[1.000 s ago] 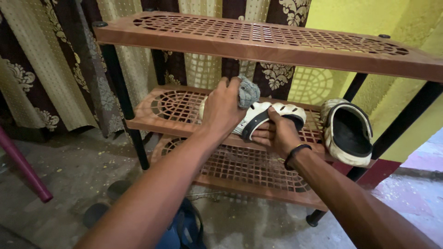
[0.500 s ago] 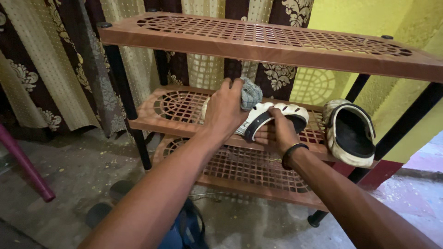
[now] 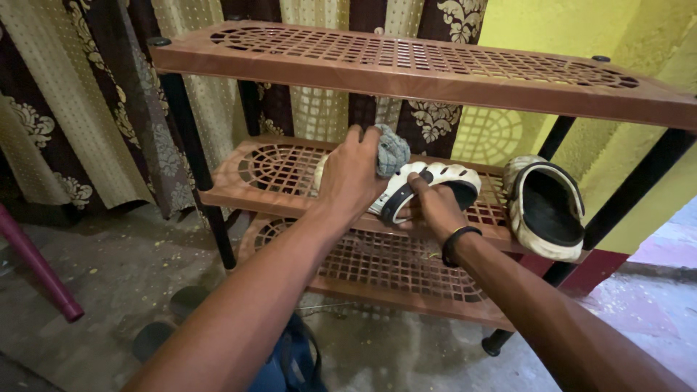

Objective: The person wipes a pair of white slip-on shoes and a blue slip-on shoe with a cloth on a brown plastic shoe rack. The person handles the shoes one at a time, wiping the exterior surfaces and placing them back on the rack.

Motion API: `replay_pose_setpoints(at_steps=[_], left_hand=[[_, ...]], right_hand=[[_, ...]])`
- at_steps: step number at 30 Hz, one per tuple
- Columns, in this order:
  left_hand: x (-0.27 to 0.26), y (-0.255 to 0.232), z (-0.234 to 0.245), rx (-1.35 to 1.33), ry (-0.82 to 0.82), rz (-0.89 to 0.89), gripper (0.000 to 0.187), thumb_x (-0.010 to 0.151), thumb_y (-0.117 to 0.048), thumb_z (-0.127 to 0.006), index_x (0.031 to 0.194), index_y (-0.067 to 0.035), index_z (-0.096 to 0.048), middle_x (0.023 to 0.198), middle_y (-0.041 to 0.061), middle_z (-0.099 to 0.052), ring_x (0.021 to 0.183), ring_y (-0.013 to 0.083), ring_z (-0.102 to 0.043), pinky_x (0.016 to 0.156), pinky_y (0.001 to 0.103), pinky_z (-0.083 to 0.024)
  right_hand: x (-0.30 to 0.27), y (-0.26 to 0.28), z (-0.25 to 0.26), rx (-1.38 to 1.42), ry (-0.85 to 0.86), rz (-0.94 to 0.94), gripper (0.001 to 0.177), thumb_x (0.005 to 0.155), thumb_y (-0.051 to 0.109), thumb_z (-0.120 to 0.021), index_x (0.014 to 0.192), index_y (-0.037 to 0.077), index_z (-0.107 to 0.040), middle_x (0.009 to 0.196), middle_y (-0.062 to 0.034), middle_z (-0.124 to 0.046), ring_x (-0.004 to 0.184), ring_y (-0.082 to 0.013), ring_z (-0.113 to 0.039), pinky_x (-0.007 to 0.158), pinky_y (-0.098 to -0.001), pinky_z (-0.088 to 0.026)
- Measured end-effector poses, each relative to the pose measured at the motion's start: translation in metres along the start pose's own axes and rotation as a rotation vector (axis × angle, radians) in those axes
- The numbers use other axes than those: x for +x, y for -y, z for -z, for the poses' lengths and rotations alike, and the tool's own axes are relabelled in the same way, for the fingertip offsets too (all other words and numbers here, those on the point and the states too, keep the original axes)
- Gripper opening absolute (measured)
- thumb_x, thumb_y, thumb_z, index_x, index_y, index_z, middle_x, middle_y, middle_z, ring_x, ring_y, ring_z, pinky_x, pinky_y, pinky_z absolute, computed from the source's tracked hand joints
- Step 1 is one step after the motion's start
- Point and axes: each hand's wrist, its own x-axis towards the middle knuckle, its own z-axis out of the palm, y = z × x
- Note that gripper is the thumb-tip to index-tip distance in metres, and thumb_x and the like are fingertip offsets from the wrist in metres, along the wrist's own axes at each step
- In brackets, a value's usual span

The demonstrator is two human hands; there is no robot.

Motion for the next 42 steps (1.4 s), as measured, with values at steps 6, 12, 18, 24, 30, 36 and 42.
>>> replay_pose_setpoints(at_steps=[6,12,18,24,30,36,42], left_hand=[[0.003,-0.004,0.002,0.010,0.046,0.021,0.072,0.063,-0.013,-0.092,0.124,0.003,-0.057,0.115,0.025,-0.059,0.098,0.0444,-0.069,0.080,0.048,-0.060],[0.006,-0.001,0.000,-0.021,0.013,-0.004,0.066,0.066,-0.012,-0.090,0.123,0.002,-0.060,0.122,0.026,-0.060,0.101,0.0458,-0.069,0.083,0.049,-0.059],[0.009,0.002,-0.001,-0.038,0.000,-0.040,0.071,0.061,-0.011,-0.090,0.125,0.002,-0.059,0.128,0.024,-0.060,0.104,0.0456,-0.068,0.087,0.048,-0.057],[0.008,0.002,0.001,-0.021,0.064,0.016,0.061,0.069,-0.013,-0.087,0.124,-0.002,-0.061,0.130,0.021,-0.061,0.107,0.0443,-0.068,0.091,0.048,-0.057],[0.011,-0.010,0.001,0.011,0.075,0.071,0.068,0.070,-0.015,-0.087,0.129,-0.002,-0.058,0.130,0.023,-0.059,0.106,0.0450,-0.067,0.090,0.049,-0.056],[0.013,-0.022,-0.004,0.085,0.099,0.119,0.073,0.069,-0.017,-0.088,0.133,-0.004,-0.056,0.131,0.023,-0.058,0.110,0.0439,-0.064,0.094,0.048,-0.054],[0.013,-0.029,-0.010,0.105,0.091,0.169,0.068,0.070,-0.018,-0.088,0.130,-0.005,-0.059,0.126,0.021,-0.061,0.112,0.0430,-0.064,0.095,0.049,-0.054]], right_hand=[[-0.004,0.008,0.000,0.080,0.076,-0.083,0.042,0.103,0.040,-0.051,0.110,0.001,-0.065,0.090,-0.0125,-0.072,0.076,-0.0225,-0.069,0.064,-0.0394,-0.059],[0.011,0.006,0.003,0.095,0.122,-0.175,0.041,0.105,0.042,-0.046,0.112,0.004,-0.061,0.097,-0.0148,-0.072,0.084,-0.0259,-0.070,0.070,-0.0416,-0.058],[0.018,-0.004,0.009,0.069,0.122,-0.229,0.041,0.104,0.044,-0.045,0.116,0.009,-0.061,0.105,-0.0145,-0.074,0.091,-0.0266,-0.070,0.077,-0.0454,-0.060],[0.024,-0.005,0.011,0.032,0.123,-0.254,0.042,0.102,0.046,-0.048,0.120,0.011,-0.060,0.109,-0.0137,-0.074,0.097,-0.0266,-0.072,0.081,-0.0487,-0.061],[0.018,-0.006,0.007,0.020,0.040,-0.187,0.046,0.102,0.044,-0.051,0.120,0.004,-0.064,0.107,-0.0125,-0.073,0.095,-0.0292,-0.072,0.078,-0.0495,-0.063],[-0.003,-0.004,-0.007,0.168,-0.077,-0.217,0.042,0.097,0.046,-0.056,0.122,0.012,-0.060,0.100,-0.0083,-0.067,0.089,-0.0262,-0.068,0.070,-0.0481,-0.060],[0.005,-0.005,-0.006,0.174,-0.078,-0.194,0.044,0.097,0.046,-0.058,0.117,0.007,-0.062,0.093,-0.0076,-0.068,0.075,-0.0238,-0.069,0.059,-0.0432,-0.058]])
